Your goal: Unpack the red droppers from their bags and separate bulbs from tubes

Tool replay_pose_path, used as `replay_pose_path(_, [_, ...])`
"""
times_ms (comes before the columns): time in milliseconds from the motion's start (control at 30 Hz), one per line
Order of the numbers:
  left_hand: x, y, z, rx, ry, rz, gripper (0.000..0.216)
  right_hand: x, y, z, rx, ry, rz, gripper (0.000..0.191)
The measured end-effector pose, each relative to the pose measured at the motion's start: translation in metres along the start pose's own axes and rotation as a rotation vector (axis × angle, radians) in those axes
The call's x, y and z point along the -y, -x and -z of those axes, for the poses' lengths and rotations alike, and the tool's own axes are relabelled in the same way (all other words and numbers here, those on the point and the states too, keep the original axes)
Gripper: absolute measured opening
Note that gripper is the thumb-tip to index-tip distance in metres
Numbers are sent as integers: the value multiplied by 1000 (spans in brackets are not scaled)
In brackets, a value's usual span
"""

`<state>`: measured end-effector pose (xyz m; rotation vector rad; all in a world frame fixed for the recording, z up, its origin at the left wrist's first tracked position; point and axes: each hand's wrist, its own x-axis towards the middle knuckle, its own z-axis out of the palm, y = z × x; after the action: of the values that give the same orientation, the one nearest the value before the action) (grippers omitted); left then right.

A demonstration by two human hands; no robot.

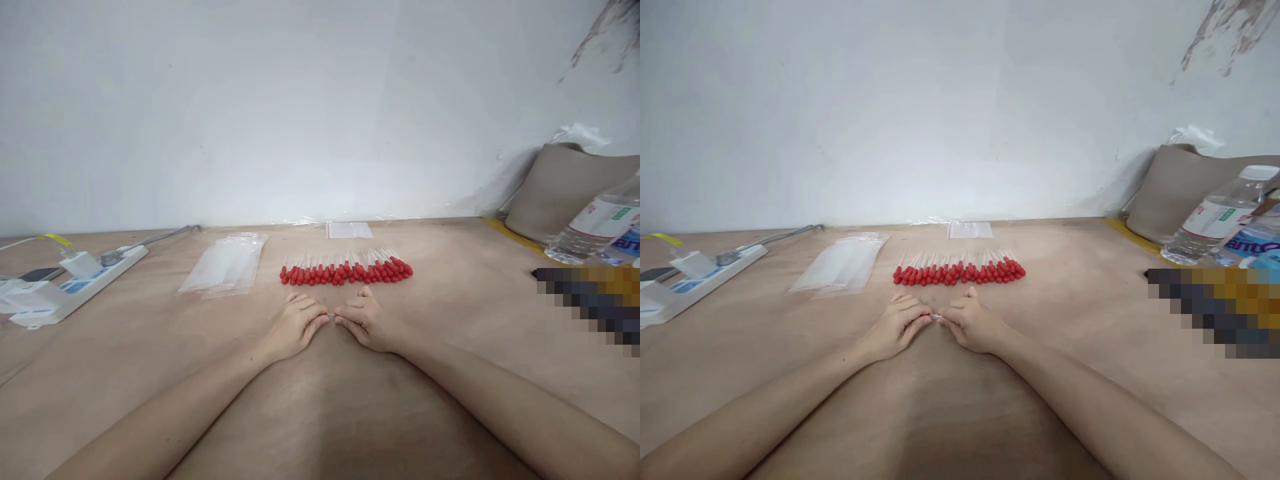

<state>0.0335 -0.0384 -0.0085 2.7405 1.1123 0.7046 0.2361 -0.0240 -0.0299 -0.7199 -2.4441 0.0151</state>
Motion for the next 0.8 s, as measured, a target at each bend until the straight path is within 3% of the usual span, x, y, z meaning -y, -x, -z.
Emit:
replay_pose_path(433, [7, 8, 6, 84, 58, 49, 27, -3, 8, 3, -89, 92, 60, 26])
replay_pose_path(633, [30, 20, 19, -39, 77, 237, 30, -9, 14, 9, -149, 30, -133, 25])
replay_pose_path(800, [48, 19, 34, -189, -107, 378, 33, -6, 11, 9, -227, 22, -261, 30])
